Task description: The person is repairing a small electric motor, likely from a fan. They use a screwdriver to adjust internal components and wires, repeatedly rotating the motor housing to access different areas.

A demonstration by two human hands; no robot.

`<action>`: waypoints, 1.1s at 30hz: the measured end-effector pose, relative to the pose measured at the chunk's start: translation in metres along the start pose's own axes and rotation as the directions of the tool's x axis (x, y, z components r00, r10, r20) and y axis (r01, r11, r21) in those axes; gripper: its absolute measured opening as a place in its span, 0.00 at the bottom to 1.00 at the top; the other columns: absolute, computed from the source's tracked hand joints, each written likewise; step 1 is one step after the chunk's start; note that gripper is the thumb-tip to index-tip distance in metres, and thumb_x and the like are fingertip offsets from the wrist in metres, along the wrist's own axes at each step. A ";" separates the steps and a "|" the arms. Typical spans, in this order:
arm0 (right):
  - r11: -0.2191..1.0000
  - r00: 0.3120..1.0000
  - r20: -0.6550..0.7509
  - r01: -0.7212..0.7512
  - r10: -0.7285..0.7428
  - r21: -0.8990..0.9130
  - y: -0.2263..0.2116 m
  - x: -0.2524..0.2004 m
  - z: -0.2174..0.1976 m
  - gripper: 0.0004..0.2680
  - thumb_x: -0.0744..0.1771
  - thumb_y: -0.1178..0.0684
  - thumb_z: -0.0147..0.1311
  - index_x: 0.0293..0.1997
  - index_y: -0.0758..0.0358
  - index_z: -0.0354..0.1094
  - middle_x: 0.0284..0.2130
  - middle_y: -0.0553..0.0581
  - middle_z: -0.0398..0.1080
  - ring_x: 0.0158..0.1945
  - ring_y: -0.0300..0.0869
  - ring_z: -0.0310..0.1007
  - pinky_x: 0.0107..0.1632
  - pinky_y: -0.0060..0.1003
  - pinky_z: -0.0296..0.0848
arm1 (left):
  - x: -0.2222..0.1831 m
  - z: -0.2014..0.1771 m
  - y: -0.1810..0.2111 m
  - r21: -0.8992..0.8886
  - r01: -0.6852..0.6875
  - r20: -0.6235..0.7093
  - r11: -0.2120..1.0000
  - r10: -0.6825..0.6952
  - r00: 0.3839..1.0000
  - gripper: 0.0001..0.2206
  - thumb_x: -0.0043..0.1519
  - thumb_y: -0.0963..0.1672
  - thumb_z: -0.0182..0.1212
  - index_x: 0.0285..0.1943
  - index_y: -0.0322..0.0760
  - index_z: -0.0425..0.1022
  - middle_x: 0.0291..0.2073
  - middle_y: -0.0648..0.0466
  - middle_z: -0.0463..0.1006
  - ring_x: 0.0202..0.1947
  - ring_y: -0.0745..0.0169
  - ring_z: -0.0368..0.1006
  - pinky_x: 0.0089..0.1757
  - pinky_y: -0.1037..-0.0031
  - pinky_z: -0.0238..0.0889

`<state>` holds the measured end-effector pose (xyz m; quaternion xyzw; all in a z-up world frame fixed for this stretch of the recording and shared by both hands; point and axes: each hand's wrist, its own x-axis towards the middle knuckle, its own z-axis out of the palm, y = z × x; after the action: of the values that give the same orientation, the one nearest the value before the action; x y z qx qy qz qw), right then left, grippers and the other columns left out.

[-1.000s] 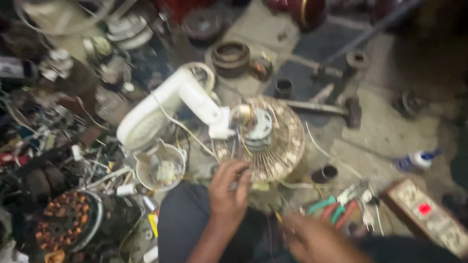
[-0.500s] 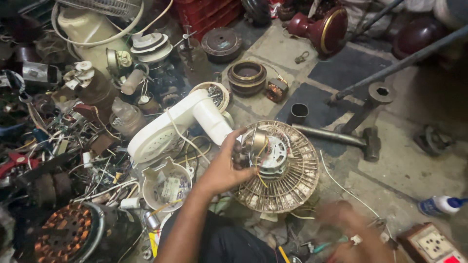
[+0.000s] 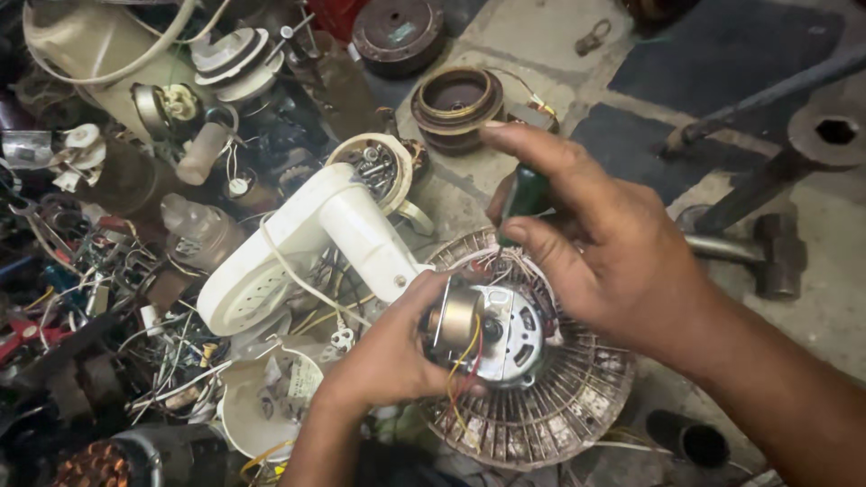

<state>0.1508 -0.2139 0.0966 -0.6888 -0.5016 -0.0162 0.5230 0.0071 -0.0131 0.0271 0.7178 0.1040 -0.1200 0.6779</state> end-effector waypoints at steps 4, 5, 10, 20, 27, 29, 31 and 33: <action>0.999 1.000 0.028 -0.013 0.011 0.043 0.010 0.003 0.006 0.21 0.69 0.57 0.54 0.71 0.58 0.53 0.54 0.62 0.73 0.51 0.45 0.81 0.51 0.36 0.79 | 0.004 0.002 0.004 0.268 -0.166 -0.020 0.949 0.178 0.984 0.49 0.38 0.46 0.84 0.73 0.37 0.65 0.58 0.52 0.75 0.61 0.59 0.71 0.61 0.69 0.63; 0.996 0.996 0.005 0.089 -0.089 -0.007 0.011 0.002 0.007 0.21 0.68 0.58 0.54 0.70 0.60 0.52 0.58 0.66 0.70 0.54 0.50 0.79 0.53 0.40 0.79 | 0.005 0.001 0.004 0.302 -0.191 -0.015 0.934 0.205 0.979 0.49 0.38 0.46 0.84 0.72 0.35 0.65 0.58 0.52 0.75 0.62 0.59 0.71 0.62 0.68 0.62; 0.995 0.994 0.039 0.097 -0.097 0.002 0.023 -0.004 0.012 0.21 0.69 0.59 0.54 0.72 0.62 0.52 0.66 0.68 0.67 0.54 0.50 0.82 0.54 0.41 0.77 | 0.005 0.000 0.000 0.340 -0.228 -0.008 0.912 0.245 0.969 0.48 0.38 0.46 0.85 0.71 0.33 0.65 0.59 0.51 0.75 0.63 0.58 0.70 0.62 0.68 0.61; 0.984 0.985 0.029 0.172 -0.171 -0.035 0.011 0.004 0.014 0.21 0.67 0.60 0.55 0.69 0.64 0.54 0.62 0.69 0.67 0.55 0.53 0.79 0.53 0.39 0.76 | 0.004 -0.003 -0.006 0.395 -0.214 -0.021 0.893 0.241 0.970 0.51 0.37 0.47 0.84 0.75 0.34 0.62 0.62 0.49 0.74 0.66 0.56 0.69 0.64 0.67 0.59; 0.965 0.961 0.124 0.257 -0.249 -0.051 -0.009 0.019 0.019 0.18 0.65 0.61 0.59 0.62 0.62 0.63 0.46 0.60 0.75 0.48 0.46 0.80 0.47 0.35 0.80 | 0.005 -0.006 -0.014 0.438 -0.231 -0.032 0.869 0.272 0.962 0.54 0.37 0.47 0.86 0.75 0.29 0.58 0.68 0.44 0.67 0.71 0.51 0.61 0.65 0.64 0.52; 0.971 0.966 0.170 0.215 -0.195 -0.107 -0.014 0.020 0.024 0.18 0.66 0.60 0.61 0.63 0.59 0.66 0.43 0.56 0.77 0.43 0.41 0.81 0.42 0.31 0.78 | 0.003 -0.007 -0.018 0.437 -0.234 -0.022 0.869 0.271 0.962 0.52 0.38 0.48 0.85 0.74 0.30 0.60 0.67 0.45 0.69 0.70 0.52 0.63 0.66 0.65 0.55; 0.969 0.972 0.197 0.163 -0.126 -0.184 -0.018 0.020 0.027 0.18 0.66 0.57 0.64 0.63 0.56 0.69 0.38 0.55 0.77 0.38 0.39 0.79 0.38 0.31 0.76 | 0.002 -0.008 -0.021 0.426 -0.245 -0.012 0.871 0.276 0.961 0.50 0.39 0.48 0.84 0.73 0.31 0.62 0.67 0.45 0.71 0.70 0.52 0.65 0.66 0.65 0.57; 0.954 0.978 0.201 0.106 -0.049 -0.282 -0.021 0.019 0.028 0.19 0.65 0.54 0.67 0.64 0.53 0.70 0.32 0.57 0.74 0.34 0.42 0.76 0.35 0.35 0.74 | 0.003 -0.009 -0.022 0.409 -0.266 -0.005 0.873 0.293 0.956 0.48 0.40 0.48 0.84 0.73 0.32 0.65 0.68 0.45 0.71 0.71 0.51 0.65 0.67 0.65 0.58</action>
<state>0.1312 -0.1812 0.1087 -0.7363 -0.5687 -0.0440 0.3641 0.0028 -0.0030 0.0056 0.8531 -0.0052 -0.0155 0.5214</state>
